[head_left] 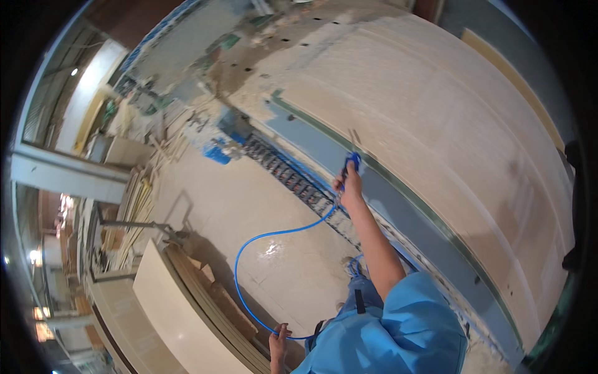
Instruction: The person measures a large panel on a machine using a tape measure, then uses an air blower to remove dust from the panel surface. The person walks around the workshop, handles the tape measure and blower, and wipes the panel with their hand while blowing air.
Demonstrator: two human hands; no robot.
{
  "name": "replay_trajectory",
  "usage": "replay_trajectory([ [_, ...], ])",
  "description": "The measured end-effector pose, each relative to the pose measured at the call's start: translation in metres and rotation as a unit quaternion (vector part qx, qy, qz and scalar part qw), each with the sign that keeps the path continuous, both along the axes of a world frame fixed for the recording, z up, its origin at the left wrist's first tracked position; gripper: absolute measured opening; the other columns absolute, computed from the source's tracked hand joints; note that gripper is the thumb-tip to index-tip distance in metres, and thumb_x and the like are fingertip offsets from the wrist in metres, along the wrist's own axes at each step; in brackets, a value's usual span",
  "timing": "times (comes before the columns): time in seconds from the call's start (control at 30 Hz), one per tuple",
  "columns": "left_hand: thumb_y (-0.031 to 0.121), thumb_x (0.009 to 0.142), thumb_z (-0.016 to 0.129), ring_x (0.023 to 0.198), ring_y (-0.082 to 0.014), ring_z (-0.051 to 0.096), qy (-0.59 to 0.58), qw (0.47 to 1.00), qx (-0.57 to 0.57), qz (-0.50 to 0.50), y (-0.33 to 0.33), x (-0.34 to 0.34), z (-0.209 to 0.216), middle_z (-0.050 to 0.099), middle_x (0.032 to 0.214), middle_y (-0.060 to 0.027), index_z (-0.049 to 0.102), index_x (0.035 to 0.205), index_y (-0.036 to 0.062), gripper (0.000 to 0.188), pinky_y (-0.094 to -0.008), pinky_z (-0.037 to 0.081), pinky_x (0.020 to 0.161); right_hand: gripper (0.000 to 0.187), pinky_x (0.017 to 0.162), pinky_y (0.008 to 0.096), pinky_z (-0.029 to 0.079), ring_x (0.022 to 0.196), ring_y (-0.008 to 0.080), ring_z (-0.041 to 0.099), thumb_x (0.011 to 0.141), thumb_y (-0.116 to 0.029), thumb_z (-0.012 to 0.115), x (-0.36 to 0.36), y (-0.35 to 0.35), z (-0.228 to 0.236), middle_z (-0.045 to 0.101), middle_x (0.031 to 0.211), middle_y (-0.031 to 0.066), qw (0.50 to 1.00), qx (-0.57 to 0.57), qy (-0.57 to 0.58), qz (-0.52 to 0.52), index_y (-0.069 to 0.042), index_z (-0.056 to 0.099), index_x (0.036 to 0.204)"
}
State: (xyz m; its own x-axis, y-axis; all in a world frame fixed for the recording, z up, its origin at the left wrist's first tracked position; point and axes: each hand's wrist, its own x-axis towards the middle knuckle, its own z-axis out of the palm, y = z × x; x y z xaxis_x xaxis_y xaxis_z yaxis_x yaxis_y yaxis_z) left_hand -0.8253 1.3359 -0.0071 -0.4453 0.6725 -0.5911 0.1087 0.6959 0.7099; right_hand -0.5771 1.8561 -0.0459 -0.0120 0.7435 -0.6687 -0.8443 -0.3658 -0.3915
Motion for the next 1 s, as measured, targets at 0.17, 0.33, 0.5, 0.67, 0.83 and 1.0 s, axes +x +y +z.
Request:
replay_trajectory([
  [0.17,0.034,0.102,0.055,0.08,-0.0173,0.066,-0.012,0.998,0.033,-0.052,-0.011,-0.022,-0.019,0.069,0.081,-0.0106,0.067,0.117,-0.0027,0.041,-0.0307,0.052,0.074,0.052,0.046,0.0343,0.033,0.048,0.0186,0.044,0.095,-0.063,0.057,0.135,-0.199,-0.005,0.044,0.057,0.0002,0.977,-0.077,-0.044,-0.192,-0.014,0.048,0.08],
  [0.33,0.034,0.101,0.056,0.08,-0.0172,0.066,0.007,0.979,0.059,-0.193,-0.012,-0.024,-0.029,0.069,0.081,-0.01,0.068,0.119,0.0016,0.039,-0.0323,0.052,0.071,0.052,0.049,0.0358,0.034,0.049,0.0192,0.044,0.097,-0.062,0.053,0.27,-0.377,-0.011,0.042,0.057,0.0001,0.915,-0.088,-0.12,-0.374,-0.014,0.047,0.079],
  [0.5,0.029,0.101,0.057,0.075,-0.0168,0.066,0.059,0.916,0.08,-0.39,-0.018,0.005,-0.037,0.067,0.076,-0.0103,0.067,0.12,0.0031,0.034,-0.0331,0.05,0.066,0.051,0.049,0.0355,0.035,0.05,0.019,0.044,0.1,-0.06,0.049,0.378,-0.531,-0.006,0.042,0.056,-0.0002,0.824,-0.071,-0.132,-0.546,-0.015,0.044,0.075],
  [0.67,0.023,0.099,0.057,0.066,-0.0192,0.062,0.062,0.896,0.134,-0.418,-0.055,0.045,-0.034,0.062,0.07,-0.0101,0.068,0.12,0.0064,0.029,-0.0352,0.047,0.061,0.052,0.049,0.0352,0.045,0.055,0.0206,0.056,0.099,-0.059,0.051,0.41,-0.619,0.012,0.054,0.062,0.0034,0.925,-0.014,-0.113,-0.362,-0.012,0.048,0.076],
  [0.83,0.02,0.095,0.059,0.063,-0.0213,0.058,0.106,0.888,0.129,-0.429,-0.118,0.062,-0.026,0.059,0.069,-0.0123,0.068,0.121,0.0072,0.03,-0.0355,0.046,0.061,0.047,0.046,0.0388,0.054,0.064,0.0301,0.07,0.096,-0.053,0.062,0.386,-0.629,0.028,0.065,0.071,0.0107,0.989,-0.05,-0.139,-0.031,-0.006,0.063,0.092],
  [1.0,0.014,0.094,0.059,0.067,-0.0177,0.058,0.15,0.905,0.139,-0.374,-0.225,0.069,-0.028,0.058,0.069,-0.0105,0.069,0.117,0.0068,0.026,-0.0354,0.048,0.064,0.046,0.054,0.042,0.058,0.073,0.0337,0.072,0.094,-0.054,0.063,0.426,-0.654,0.01,0.068,0.074,0.0151,0.996,0.011,-0.086,-0.03,-0.01,0.061,0.106],
])
